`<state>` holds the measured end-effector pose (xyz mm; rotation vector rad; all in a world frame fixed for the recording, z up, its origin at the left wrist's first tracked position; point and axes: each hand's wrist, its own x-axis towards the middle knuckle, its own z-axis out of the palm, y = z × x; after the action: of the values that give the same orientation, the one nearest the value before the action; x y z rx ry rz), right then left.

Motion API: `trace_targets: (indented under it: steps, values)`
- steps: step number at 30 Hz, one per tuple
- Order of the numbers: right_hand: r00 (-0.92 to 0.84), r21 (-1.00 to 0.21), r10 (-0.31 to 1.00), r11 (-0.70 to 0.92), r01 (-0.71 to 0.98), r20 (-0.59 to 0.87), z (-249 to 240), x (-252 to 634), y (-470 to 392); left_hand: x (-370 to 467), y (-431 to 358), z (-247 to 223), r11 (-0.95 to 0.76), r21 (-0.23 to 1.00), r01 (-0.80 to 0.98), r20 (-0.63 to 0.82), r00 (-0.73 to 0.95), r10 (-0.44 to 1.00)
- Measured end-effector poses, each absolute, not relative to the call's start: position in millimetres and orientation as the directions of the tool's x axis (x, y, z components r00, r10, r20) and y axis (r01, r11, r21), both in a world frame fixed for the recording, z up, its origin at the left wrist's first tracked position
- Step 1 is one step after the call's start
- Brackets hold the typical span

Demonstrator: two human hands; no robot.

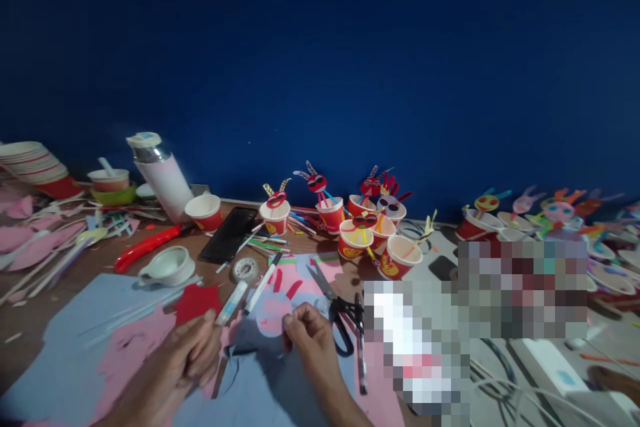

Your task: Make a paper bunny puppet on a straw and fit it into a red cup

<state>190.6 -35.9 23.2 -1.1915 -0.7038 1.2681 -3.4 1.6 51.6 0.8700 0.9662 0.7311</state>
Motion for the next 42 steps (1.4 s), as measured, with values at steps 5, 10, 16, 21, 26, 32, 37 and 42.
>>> trace_targets:
  steps: [5,10,16,21,26,32,37,42]
  values:
    - [0.247,-0.929,0.944,-0.123,-0.348,-0.217,29.5,188.2,-41.2,-0.2,-5.1,69.9,0.401,0.896,-0.193,-0.323,0.337,0.884]
    - [0.196,-0.921,0.950,-0.164,-0.353,-0.244,33.2,184.6,-44.3,14.1,-6.4,63.5,0.477,0.815,-0.330,-0.386,0.306,0.870]
    - [0.133,-0.930,0.963,-0.181,-0.319,-0.233,35.1,179.4,-45.5,21.7,-9.2,52.4,0.566,0.748,-0.346,-0.452,0.359,0.816]
    - [0.117,-0.926,0.959,-0.211,-0.313,-0.258,33.9,174.1,-49.2,20.5,-9.2,42.8,0.659,0.665,-0.353,-0.537,0.387,0.750]
    - [0.132,-0.903,0.946,-0.230,-0.363,-0.295,32.1,169.7,-52.5,18.5,-7.3,40.6,0.711,0.590,-0.383,-0.600,0.383,0.703]
    - [0.121,-0.886,0.944,-0.236,-0.400,-0.306,31.1,172.4,-52.0,17.8,-5.7,43.5,0.716,0.579,-0.389,-0.621,0.359,0.697]
    - [0.100,-0.880,0.948,-0.237,-0.412,-0.302,23.6,174.0,-52.6,17.4,-3.7,39.9,0.725,0.577,-0.375,-0.633,0.356,0.688]
    - [0.086,-0.871,0.935,-0.285,-0.401,-0.345,27.2,170.8,-52.2,16.7,-4.9,37.8,0.746,0.548,-0.377,-0.664,0.346,0.663]
